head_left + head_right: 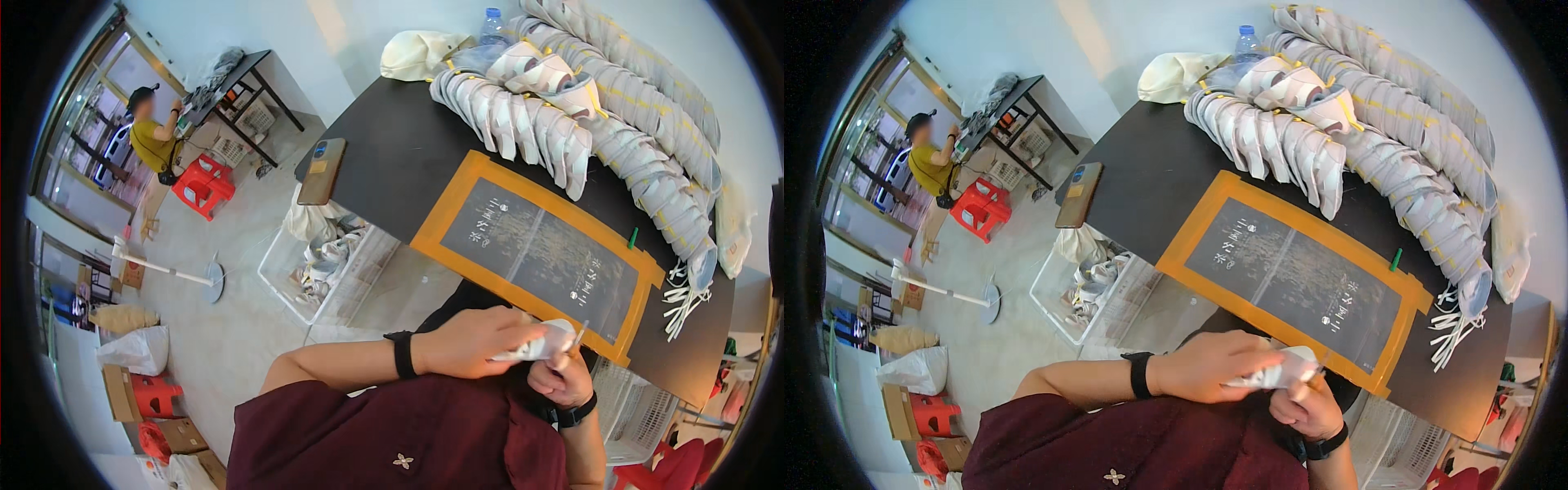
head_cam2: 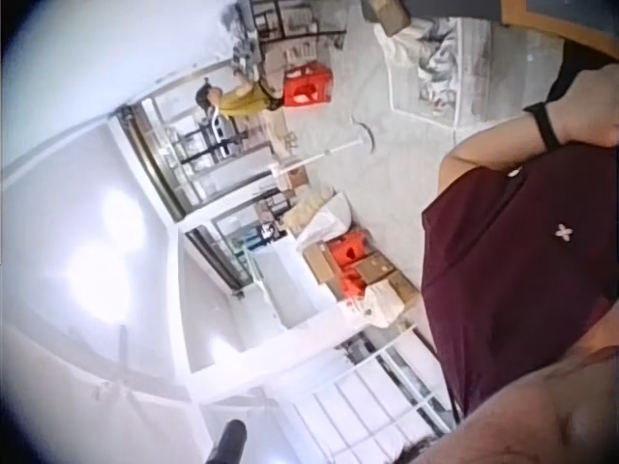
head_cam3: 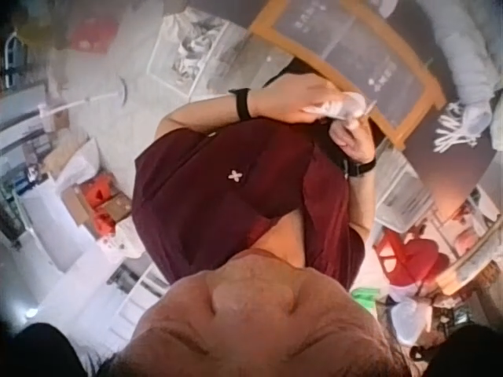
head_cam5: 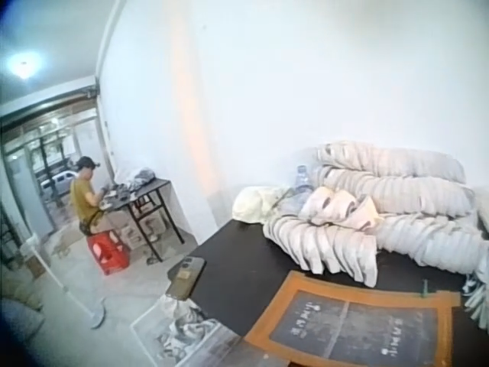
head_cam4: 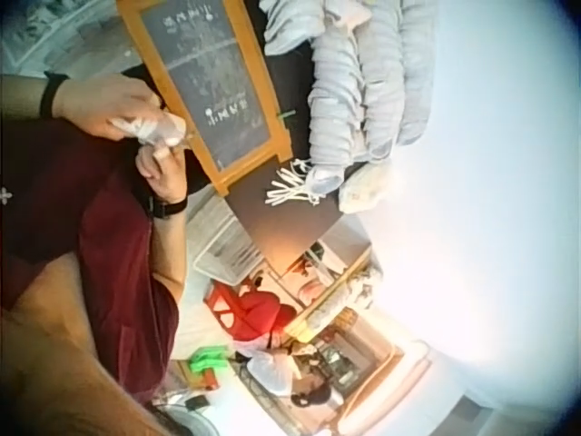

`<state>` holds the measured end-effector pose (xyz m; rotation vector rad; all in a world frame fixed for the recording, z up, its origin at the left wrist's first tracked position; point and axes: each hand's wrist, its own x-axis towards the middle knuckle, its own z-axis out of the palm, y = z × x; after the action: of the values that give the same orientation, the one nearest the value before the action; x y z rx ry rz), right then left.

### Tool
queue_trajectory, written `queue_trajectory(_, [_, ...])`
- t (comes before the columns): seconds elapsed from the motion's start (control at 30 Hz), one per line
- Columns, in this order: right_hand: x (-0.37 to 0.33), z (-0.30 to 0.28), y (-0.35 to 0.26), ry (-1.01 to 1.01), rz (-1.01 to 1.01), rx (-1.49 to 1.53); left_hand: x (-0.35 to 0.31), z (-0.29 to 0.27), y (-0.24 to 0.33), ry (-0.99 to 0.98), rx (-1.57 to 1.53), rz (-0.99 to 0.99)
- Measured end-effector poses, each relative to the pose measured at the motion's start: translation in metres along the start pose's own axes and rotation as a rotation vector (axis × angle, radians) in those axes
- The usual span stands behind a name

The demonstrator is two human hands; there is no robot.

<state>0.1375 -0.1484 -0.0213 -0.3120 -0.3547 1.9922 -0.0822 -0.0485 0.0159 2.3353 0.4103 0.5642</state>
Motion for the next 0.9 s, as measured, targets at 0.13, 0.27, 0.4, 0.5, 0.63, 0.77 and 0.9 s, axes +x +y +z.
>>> queue_trajectory(0.13, [0.031,0.007,0.009,0.273,0.052,-1.160,-0.052,-0.007,-0.047,0.082,0.040,-0.182])
queue_trajectory(0.27, [0.026,0.018,0.010,0.324,0.175,-0.888,-0.124,-0.053,-0.085,0.123,0.260,-0.574])
queue_trajectory(0.4, [0.015,0.028,-0.001,0.318,0.059,-0.662,-0.209,-0.097,-0.134,0.109,0.764,-0.866])
queue_trajectory(0.5, [0.012,0.039,-0.009,0.181,-0.177,-0.439,-0.215,-0.101,-0.145,0.088,1.007,-0.795])
queue_trajectory(0.63, [0.008,0.069,-0.029,0.039,-0.416,-0.350,-0.181,-0.061,-0.144,0.119,0.523,-0.546])
queue_trajectory(0.77, [0.012,0.081,-0.046,0.242,-0.520,-0.924,-0.118,-0.019,-0.105,-0.045,0.513,-0.166])
queue_trajectory(0.9, [-0.003,0.042,-0.054,0.515,-0.492,-1.315,-0.061,-0.018,-0.049,-0.066,0.435,-0.021])
